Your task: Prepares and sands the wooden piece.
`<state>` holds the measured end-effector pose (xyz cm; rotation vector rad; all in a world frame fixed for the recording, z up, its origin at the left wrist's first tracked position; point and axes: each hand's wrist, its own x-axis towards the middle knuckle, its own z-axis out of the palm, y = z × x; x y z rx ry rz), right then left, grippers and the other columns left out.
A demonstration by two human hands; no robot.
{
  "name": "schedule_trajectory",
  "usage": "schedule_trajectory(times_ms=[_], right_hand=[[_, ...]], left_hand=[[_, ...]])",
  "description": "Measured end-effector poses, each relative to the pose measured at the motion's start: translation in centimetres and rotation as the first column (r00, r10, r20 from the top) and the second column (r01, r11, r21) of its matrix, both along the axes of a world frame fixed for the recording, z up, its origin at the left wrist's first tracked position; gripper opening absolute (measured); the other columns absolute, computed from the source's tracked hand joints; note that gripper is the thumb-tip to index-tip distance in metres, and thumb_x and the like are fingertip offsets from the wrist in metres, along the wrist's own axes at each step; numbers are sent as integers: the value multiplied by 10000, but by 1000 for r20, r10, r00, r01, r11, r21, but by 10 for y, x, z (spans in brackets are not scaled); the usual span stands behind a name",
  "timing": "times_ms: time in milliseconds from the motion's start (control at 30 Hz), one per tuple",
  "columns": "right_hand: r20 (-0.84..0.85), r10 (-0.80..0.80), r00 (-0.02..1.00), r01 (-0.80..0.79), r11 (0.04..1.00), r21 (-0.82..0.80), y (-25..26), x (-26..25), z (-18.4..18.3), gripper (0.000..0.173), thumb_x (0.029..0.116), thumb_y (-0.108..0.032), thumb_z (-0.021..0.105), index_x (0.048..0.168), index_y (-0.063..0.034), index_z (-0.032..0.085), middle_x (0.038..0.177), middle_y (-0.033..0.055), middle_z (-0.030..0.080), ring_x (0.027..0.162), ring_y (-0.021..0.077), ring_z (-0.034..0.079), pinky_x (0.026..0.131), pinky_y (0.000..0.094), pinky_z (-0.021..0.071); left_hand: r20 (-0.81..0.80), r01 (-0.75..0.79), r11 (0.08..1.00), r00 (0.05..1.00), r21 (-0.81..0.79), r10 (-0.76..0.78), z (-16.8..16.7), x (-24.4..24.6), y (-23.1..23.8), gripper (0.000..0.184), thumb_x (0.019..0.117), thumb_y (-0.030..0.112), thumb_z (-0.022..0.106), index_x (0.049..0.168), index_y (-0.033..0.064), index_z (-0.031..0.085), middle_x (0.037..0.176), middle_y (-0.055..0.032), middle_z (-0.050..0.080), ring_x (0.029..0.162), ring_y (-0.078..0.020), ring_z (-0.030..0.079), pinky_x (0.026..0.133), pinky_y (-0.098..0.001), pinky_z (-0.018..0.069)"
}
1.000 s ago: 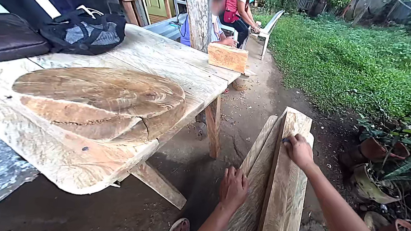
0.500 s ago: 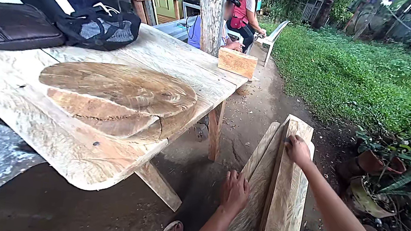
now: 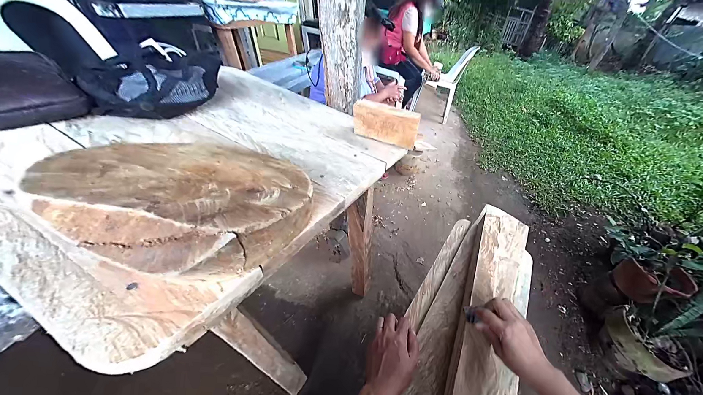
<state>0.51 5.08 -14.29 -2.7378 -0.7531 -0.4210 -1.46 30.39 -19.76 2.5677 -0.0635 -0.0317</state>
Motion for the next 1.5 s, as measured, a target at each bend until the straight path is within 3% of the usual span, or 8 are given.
schedule_trajectory(times_ms=[100,267,533,700,900,1067,1267,1500], right_hand=[[-185,-191,964,178,980,-84,-9,76,22,314,1049,-232,571,1241,-30,715,1217,250,661,1166,430,635,988,573,515],[-244,-492,836,459,870,-180,-21,179,36,352,1073,-237,511,1328,-38,650,1400,272,569,1332,469,525,1042,638,455],[-355,-631,690,638,762,-113,-26,240,39,358,1044,-236,584,1331,-29,638,1423,270,557,1348,468,516,1058,661,439],[-313,-457,832,454,887,-88,-14,185,29,340,1044,-240,576,1295,-26,660,1369,256,596,1288,453,568,1045,631,470],[-271,-151,951,132,987,-86,5,17,20,307,1036,-177,556,1274,-45,698,1289,220,653,1232,431,601,1013,617,471],[106,48,993,-36,993,-112,2,-47,1,178,969,-154,635,1081,-109,766,1016,103,730,934,323,713,807,517,577],[-179,-209,961,178,969,-173,-22,84,27,309,1079,-202,512,1256,-33,700,1266,225,667,1219,447,607,998,638,458],[-232,-470,851,451,882,-136,-40,233,36,260,1036,-160,590,1251,-69,705,1338,231,623,1300,461,547,1013,678,447]], left_hand=[[-34,-8,1000,999,2,9,1,3,1,395,1048,291,452,1229,53,710,1260,-206,648,1244,-369,592,1033,-462,497],[-56,-1,1000,998,5,1,1,4,1,387,1050,295,450,1210,60,712,1242,-188,654,1226,-355,599,1011,-462,505],[-45,-9,1000,999,30,10,1,5,-7,374,1045,297,460,1175,58,717,1208,-174,660,1191,-337,612,979,-436,518],[-6,-18,999,1000,27,18,-4,5,-7,369,1045,296,467,1156,60,728,1177,-172,674,1175,-333,626,985,-428,520],[-1,-21,1000,1000,-5,21,-5,4,-6,354,1039,275,488,1159,44,729,1183,-191,678,1182,-371,625,978,-473,527],[58,-26,1000,998,12,25,-4,1,-4,348,1040,252,491,1162,28,728,1163,-214,678,1165,-399,632,944,-504,540],[53,-30,999,998,18,29,-4,0,-1,344,1036,253,489,1151,41,734,1163,-199,681,1167,-389,627,961,-488,532],[81,-40,999,996,36,37,-9,3,-2,327,1021,271,508,1098,61,746,1100,-170,692,1115,-358,645,927,-460,544]])
